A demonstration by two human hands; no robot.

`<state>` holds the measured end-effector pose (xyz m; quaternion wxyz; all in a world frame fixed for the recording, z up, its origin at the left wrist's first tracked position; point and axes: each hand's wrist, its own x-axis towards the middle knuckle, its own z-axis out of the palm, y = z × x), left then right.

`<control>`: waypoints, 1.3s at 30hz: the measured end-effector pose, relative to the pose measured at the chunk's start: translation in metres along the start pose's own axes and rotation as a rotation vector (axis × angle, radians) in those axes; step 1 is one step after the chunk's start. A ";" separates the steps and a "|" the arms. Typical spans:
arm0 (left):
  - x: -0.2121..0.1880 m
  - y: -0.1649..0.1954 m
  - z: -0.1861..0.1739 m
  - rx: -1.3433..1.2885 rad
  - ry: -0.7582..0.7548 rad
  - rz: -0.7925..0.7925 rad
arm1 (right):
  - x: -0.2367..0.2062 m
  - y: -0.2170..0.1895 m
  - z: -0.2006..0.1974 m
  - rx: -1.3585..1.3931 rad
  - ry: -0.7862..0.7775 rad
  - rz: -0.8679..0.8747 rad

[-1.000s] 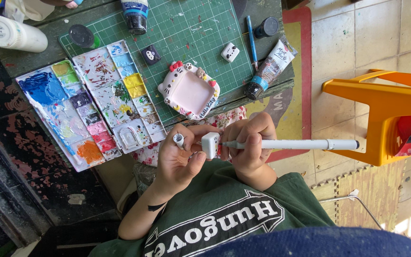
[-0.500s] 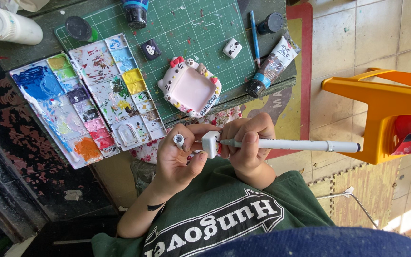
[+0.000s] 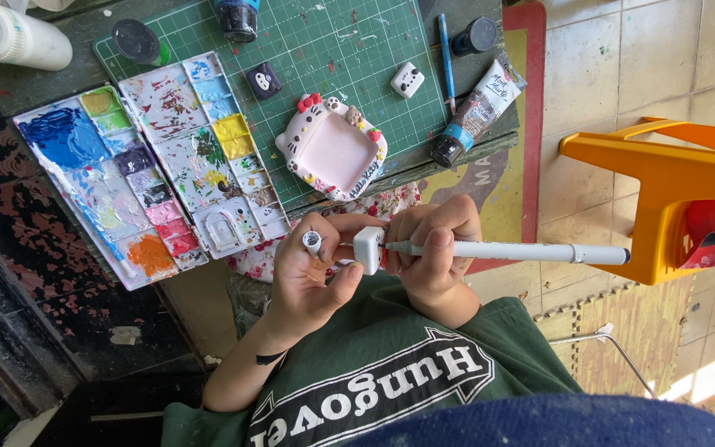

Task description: The person paints small ceramic figurines and a Hello Kitty-shaped trinket dish at a work table. They use a fine brush to apply paint to a small dark figurine, draw details on white square tiles with a marker, open a tube of acrylic paint, and paint the rim of the trinket dish with a brush.

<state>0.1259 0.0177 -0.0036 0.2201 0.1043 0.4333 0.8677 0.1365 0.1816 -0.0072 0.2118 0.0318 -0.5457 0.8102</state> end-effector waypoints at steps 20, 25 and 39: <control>-0.003 -0.003 -0.002 -0.014 0.008 -0.004 | 0.001 -0.002 -0.001 -0.030 -0.016 0.029; -0.002 -0.004 0.000 0.020 0.009 0.046 | 0.002 -0.007 0.003 0.003 0.126 0.051; -0.003 -0.005 0.002 0.070 0.034 0.114 | 0.004 -0.009 0.001 -0.069 -0.079 -0.056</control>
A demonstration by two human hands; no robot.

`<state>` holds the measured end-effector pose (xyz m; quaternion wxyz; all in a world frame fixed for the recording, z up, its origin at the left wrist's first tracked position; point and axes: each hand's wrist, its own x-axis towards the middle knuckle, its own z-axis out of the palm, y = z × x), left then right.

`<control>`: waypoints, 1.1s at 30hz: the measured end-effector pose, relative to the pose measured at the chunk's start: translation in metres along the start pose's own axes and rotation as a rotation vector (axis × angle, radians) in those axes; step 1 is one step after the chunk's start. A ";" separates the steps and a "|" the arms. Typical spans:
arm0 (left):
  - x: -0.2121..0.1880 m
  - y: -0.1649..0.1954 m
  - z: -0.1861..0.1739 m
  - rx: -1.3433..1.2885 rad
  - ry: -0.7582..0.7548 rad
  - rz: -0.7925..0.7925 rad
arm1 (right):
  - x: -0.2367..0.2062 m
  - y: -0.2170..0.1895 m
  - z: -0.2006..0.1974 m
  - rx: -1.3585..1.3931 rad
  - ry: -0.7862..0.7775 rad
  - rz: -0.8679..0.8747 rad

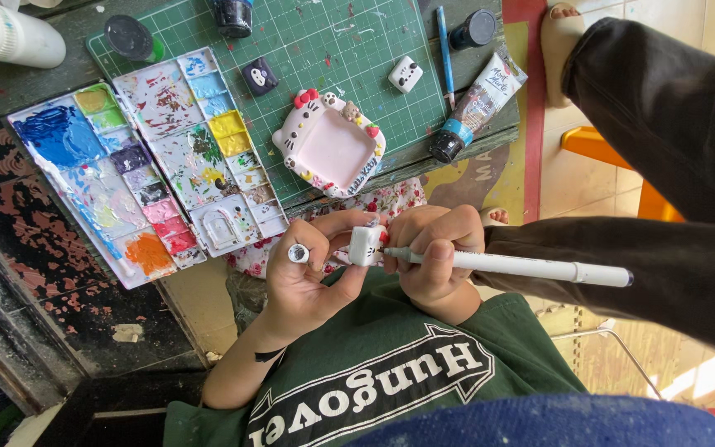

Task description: The person paints small ceramic figurines and a Hello Kitty-shaped trinket dish at a work table. They use a fine brush to apply paint to a small dark figurine, draw details on white square tiles with a marker, open a tube of acrylic paint, and paint the rim of the trinket dish with a brush.

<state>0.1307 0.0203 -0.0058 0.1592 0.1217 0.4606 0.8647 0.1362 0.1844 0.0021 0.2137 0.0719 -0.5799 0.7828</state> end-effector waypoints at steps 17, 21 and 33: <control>0.002 0.001 -0.003 0.073 -0.016 0.013 | 0.000 0.007 0.000 -0.010 -0.001 -0.057; 0.002 0.000 -0.004 0.093 -0.024 0.014 | -0.001 0.008 0.001 -0.015 0.015 -0.063; 0.000 0.001 -0.005 0.131 -0.029 0.012 | -0.002 0.009 0.002 -0.018 0.020 -0.087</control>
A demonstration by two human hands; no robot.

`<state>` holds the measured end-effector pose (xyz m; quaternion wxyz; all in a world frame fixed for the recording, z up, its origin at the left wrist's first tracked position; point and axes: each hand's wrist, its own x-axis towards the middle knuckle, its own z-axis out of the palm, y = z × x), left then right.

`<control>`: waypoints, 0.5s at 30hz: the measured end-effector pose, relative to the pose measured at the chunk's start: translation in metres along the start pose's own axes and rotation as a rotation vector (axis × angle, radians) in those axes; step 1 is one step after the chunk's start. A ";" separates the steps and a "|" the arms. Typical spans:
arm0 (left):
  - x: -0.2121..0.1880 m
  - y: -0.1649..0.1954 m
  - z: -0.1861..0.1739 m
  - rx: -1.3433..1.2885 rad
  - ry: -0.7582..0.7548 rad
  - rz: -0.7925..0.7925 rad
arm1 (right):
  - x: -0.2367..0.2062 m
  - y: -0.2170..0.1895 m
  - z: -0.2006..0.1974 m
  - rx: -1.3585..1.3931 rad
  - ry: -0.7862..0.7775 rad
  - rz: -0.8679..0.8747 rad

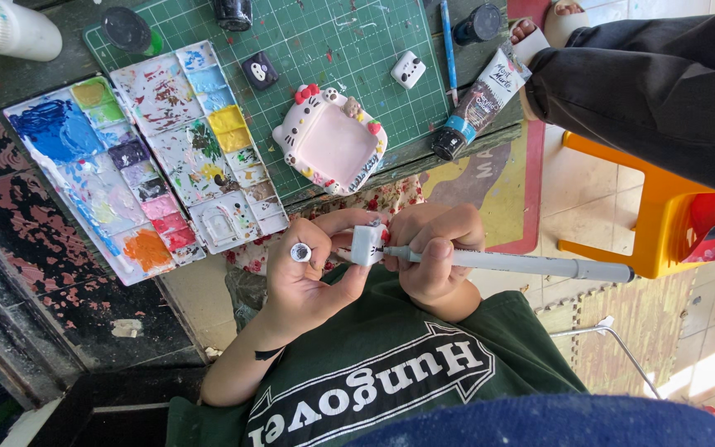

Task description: The person paints small ceramic figurines and a Hello Kitty-shaped trinket dish at a work table. They use a fine brush to apply paint to a small dark figurine, draw details on white square tiles with a marker, open a tube of acrylic paint, and paint the rim of the trinket dish with a brush.

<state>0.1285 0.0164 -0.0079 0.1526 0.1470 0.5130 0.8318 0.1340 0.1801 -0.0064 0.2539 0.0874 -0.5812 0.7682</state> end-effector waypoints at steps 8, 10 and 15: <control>0.001 0.001 0.001 0.010 0.000 0.004 | -0.002 0.000 -0.001 0.020 0.033 0.014; 0.002 0.001 0.001 0.027 -0.002 0.016 | -0.003 0.000 -0.002 0.014 0.036 0.028; 0.001 0.001 0.000 0.050 0.005 0.020 | -0.005 0.001 -0.002 0.019 0.030 0.027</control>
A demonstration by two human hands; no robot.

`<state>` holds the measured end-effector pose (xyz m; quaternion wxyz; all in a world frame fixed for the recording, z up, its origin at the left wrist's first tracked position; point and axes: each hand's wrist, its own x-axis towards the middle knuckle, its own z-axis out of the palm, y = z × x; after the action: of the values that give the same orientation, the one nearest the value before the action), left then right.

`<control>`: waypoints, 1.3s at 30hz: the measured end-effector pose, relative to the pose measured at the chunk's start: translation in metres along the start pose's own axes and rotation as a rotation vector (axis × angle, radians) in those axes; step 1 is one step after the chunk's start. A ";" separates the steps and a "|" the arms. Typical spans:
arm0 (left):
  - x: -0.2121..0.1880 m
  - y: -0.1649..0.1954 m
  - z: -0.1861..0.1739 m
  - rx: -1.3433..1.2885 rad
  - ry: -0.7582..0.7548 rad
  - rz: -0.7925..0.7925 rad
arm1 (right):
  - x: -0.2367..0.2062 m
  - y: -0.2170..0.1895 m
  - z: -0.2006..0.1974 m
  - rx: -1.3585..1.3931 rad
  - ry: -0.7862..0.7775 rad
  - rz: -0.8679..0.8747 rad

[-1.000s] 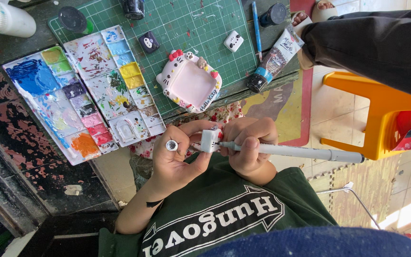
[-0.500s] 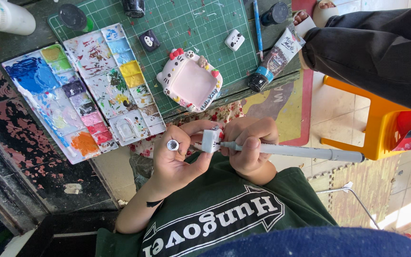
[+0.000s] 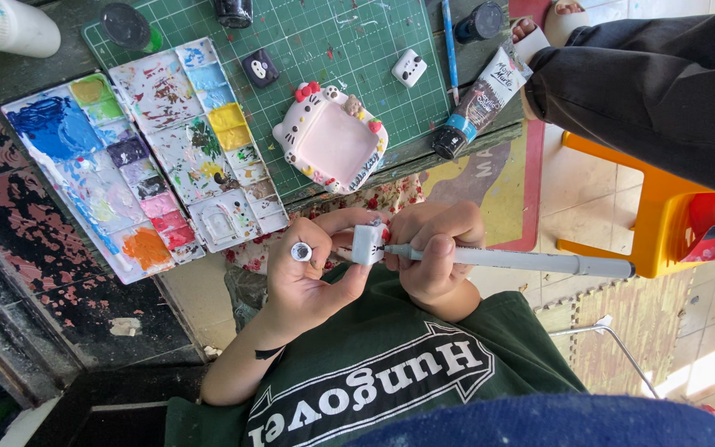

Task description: The person paints small ceramic figurines and a Hello Kitty-shaped trinket dish at a work table. They use a fine brush to apply paint to a small dark figurine, draw details on white square tiles with a marker, open a tube of acrylic paint, and paint the rim of the trinket dish with a brush.

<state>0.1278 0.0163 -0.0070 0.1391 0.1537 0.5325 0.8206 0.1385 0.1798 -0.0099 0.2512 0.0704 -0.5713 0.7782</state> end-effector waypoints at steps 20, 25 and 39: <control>-0.007 -0.004 -0.004 -0.002 -0.004 -0.009 | -0.004 0.003 0.002 0.005 -0.025 -0.018; -0.008 -0.005 -0.002 -0.048 -0.003 -0.012 | -0.005 0.002 0.001 0.019 0.001 0.006; -0.009 -0.008 0.000 -0.237 0.004 -0.101 | 0.000 -0.007 0.003 0.088 0.097 0.084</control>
<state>0.1367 0.0160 -0.0155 0.1964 0.1077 0.4390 0.8701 0.1413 0.1782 -0.0027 0.2425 0.0195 -0.5261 0.8149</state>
